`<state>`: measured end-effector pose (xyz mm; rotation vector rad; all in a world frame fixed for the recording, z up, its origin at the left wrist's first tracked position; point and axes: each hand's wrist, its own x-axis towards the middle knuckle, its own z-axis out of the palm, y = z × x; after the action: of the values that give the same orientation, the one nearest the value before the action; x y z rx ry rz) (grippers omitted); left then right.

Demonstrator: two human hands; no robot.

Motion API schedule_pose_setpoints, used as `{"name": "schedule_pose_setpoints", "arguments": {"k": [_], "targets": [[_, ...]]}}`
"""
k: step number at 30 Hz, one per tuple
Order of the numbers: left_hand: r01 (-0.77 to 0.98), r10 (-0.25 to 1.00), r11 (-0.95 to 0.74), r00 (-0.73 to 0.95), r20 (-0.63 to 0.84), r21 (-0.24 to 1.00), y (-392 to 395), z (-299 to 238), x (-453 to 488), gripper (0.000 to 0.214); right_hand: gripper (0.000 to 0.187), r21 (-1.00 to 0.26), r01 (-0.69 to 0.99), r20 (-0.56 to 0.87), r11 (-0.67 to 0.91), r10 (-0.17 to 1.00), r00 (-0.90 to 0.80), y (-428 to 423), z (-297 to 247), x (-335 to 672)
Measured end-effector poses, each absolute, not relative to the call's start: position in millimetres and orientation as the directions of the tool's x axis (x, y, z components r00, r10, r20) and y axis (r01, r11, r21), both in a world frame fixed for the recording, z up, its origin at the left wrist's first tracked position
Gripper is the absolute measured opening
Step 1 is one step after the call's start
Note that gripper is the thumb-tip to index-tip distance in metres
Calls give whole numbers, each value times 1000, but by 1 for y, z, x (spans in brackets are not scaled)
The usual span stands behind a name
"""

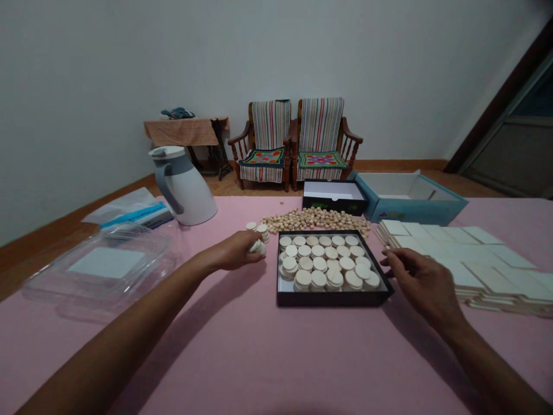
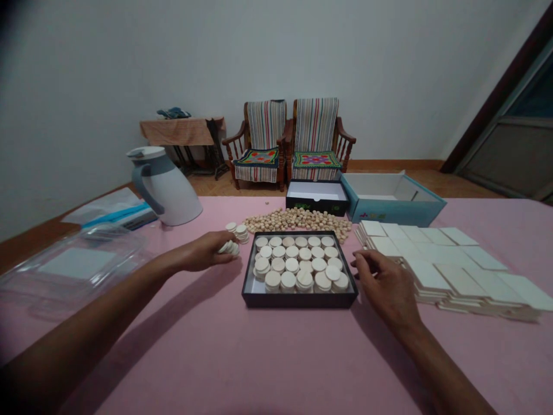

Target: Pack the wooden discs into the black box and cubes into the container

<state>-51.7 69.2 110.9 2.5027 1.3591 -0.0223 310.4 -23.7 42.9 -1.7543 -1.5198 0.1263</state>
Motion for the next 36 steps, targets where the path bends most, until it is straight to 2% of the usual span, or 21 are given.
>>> {"name": "schedule_pose_setpoints", "arguments": {"k": [4,7,12,21,27,36], "targets": [[669,685,-633,719,-121,389,54,129,-26,23,30,-582,811,430,65,870,239,-25,43,308],[608,608,-680,780,-147,410,44,130,-9,27,29,-560,825,440,70,870,224,-24,39,309],[621,586,-732,784,-207,279,39,126,4,22,30,-572,817,431,74,874,223,-23,35,313],[684,605,-715,710,-361,146,37,132,12,22,30,-511,852,482,113,859,175,-27,42,309],[675,598,-730,707,-376,108,46,127,14,30,29,-527,843,462,108,869,178,-27,40,310],[683,627,-730,678,-383,14,43,130,21,26,29,-522,845,472,117,865,172,-27,41,310]]}}
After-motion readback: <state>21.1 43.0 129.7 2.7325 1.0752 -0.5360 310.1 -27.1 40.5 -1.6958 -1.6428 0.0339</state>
